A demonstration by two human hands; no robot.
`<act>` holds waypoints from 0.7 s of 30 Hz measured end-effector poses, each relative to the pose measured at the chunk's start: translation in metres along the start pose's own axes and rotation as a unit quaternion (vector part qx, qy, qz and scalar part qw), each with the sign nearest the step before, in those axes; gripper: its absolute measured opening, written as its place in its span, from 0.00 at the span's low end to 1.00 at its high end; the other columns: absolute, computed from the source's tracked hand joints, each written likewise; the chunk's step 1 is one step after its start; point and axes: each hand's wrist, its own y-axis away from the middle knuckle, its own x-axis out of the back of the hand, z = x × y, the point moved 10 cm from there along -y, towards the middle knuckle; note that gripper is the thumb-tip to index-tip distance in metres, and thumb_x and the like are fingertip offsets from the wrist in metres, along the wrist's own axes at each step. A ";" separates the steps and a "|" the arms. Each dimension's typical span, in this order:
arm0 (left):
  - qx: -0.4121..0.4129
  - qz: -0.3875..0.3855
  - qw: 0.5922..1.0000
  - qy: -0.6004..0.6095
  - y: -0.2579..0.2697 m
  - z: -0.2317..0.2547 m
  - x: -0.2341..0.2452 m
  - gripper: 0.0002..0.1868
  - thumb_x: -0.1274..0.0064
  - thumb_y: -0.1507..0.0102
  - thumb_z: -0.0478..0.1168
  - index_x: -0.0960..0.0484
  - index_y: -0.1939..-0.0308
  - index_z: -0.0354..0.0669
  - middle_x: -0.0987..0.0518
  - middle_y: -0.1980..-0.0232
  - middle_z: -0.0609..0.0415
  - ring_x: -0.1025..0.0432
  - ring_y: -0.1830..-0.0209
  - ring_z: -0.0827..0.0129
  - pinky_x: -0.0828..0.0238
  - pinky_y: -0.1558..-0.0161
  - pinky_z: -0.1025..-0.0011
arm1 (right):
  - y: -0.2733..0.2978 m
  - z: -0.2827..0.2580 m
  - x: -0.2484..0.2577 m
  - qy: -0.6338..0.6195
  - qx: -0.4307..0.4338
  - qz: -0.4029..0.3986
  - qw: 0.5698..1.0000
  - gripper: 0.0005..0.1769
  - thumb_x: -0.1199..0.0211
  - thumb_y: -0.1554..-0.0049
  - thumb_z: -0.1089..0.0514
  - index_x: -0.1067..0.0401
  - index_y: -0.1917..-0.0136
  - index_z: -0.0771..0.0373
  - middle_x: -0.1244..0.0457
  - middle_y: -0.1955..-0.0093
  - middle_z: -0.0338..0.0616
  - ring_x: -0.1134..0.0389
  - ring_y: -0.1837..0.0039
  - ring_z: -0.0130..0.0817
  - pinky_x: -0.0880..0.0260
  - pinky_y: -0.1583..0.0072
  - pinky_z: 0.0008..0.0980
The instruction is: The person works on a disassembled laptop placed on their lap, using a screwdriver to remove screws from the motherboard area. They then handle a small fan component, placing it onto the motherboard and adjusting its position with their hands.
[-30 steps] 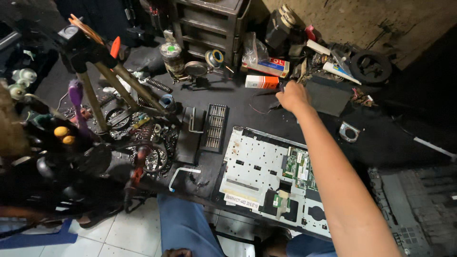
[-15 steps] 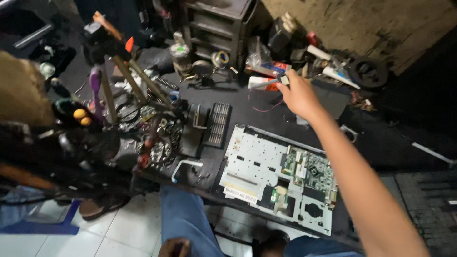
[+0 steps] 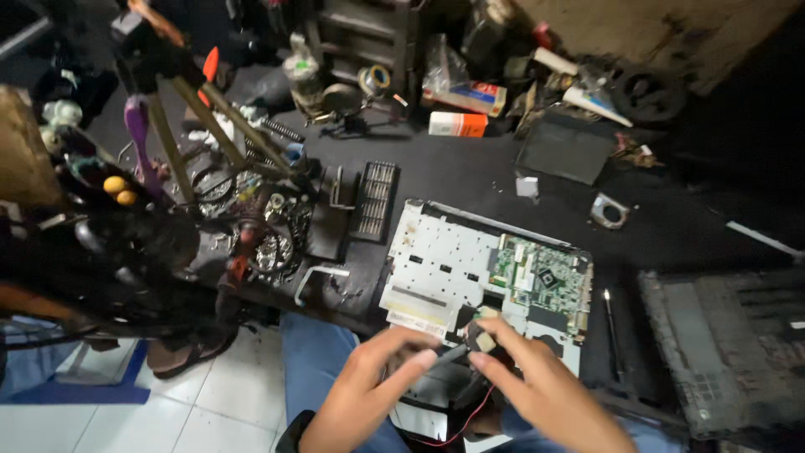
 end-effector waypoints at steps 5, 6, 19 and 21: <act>-0.053 -0.075 0.996 -0.002 -0.006 -0.009 -0.029 0.12 0.51 0.30 0.47 0.15 0.52 0.49 0.16 0.61 0.62 0.27 0.68 0.74 0.37 0.65 0.68 | 0.000 0.049 0.005 0.016 0.048 0.154 0.987 0.22 0.45 0.37 0.43 0.32 0.30 0.36 0.34 0.53 0.31 0.31 0.52 0.27 0.39 0.50 0.27; -0.034 -0.096 0.995 -0.001 -0.005 -0.020 -0.034 0.13 0.54 0.29 0.48 0.17 0.46 0.52 0.17 0.58 0.62 0.28 0.70 0.70 0.39 0.65 0.62 | 0.009 0.049 0.014 -0.002 0.114 0.258 0.959 0.19 0.44 0.39 0.44 0.27 0.36 0.41 0.29 0.37 0.22 0.25 0.38 0.23 0.33 0.42 0.25; 0.029 0.164 0.965 0.204 -0.007 -0.111 0.044 0.10 0.54 0.31 0.45 0.35 0.60 0.45 0.08 0.51 0.42 0.12 0.65 0.61 0.25 0.76 0.76 | -0.002 0.079 -0.054 -0.323 0.160 0.412 0.837 0.19 0.43 0.39 0.66 0.31 0.34 0.68 0.29 0.55 0.50 0.34 0.69 0.31 0.28 0.64 0.28; 0.049 0.146 0.949 0.274 -0.010 -0.120 0.042 0.12 0.53 0.31 0.47 0.35 0.60 0.45 0.11 0.45 0.39 0.14 0.61 0.59 0.20 0.76 0.72 | -0.024 0.065 -0.056 -0.153 0.143 0.379 0.901 0.20 0.42 0.40 0.54 0.30 0.34 0.51 0.27 0.63 0.37 0.28 0.69 0.29 0.27 0.65 0.27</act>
